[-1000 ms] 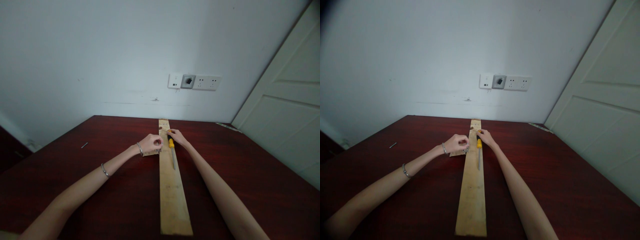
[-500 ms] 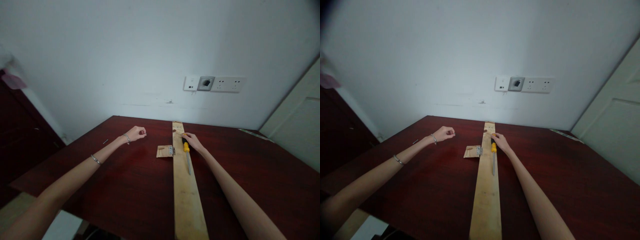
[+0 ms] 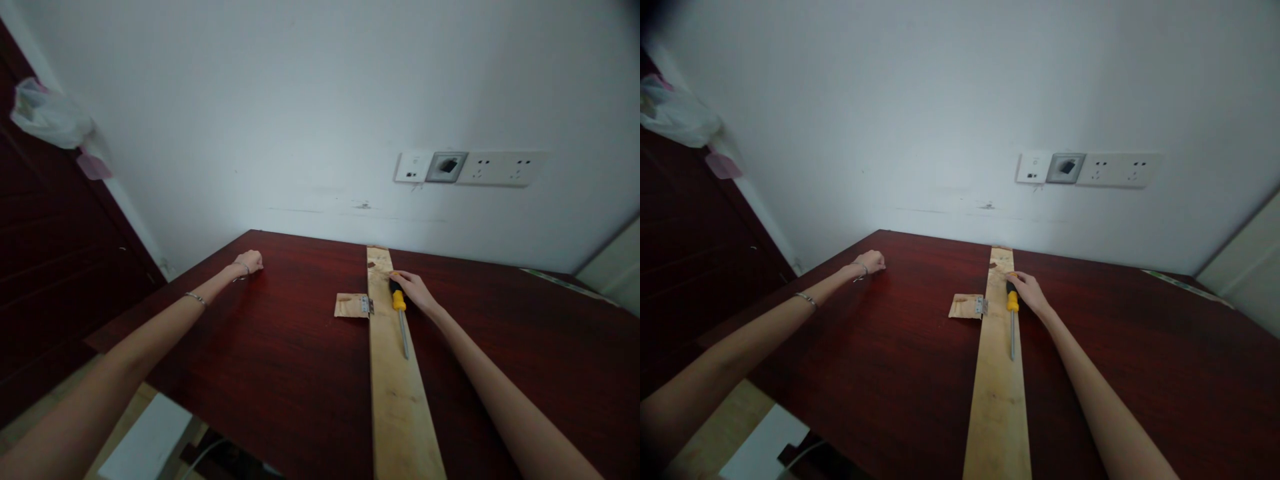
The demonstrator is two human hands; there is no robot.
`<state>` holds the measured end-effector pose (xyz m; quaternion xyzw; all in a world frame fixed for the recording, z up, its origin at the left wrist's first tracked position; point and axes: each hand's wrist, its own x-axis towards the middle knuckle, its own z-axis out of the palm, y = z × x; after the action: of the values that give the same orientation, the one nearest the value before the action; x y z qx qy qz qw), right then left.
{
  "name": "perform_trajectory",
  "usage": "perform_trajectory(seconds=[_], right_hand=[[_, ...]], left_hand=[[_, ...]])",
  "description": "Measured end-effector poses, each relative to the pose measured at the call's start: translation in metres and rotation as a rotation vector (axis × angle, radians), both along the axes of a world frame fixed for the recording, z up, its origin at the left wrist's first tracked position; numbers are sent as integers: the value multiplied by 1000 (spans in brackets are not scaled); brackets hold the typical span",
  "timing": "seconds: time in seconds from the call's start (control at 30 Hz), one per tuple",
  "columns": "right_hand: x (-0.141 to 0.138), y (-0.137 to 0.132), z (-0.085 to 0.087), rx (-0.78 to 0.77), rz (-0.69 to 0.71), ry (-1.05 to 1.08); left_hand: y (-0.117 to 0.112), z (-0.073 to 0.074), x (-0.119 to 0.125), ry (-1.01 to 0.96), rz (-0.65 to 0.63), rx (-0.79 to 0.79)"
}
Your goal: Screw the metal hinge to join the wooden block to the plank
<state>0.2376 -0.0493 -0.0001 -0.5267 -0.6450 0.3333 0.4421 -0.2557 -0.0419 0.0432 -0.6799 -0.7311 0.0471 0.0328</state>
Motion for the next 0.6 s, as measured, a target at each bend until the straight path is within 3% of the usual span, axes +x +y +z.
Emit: perform_trajectory(seconds=[0.4,0.6], right_hand=[[0,0,-1,19,-18,2],[1,2,-3,25,-17,-18]], left_hand=[[2,-2,3,2,-54,1],[-3,8,14,49,-29,-20]])
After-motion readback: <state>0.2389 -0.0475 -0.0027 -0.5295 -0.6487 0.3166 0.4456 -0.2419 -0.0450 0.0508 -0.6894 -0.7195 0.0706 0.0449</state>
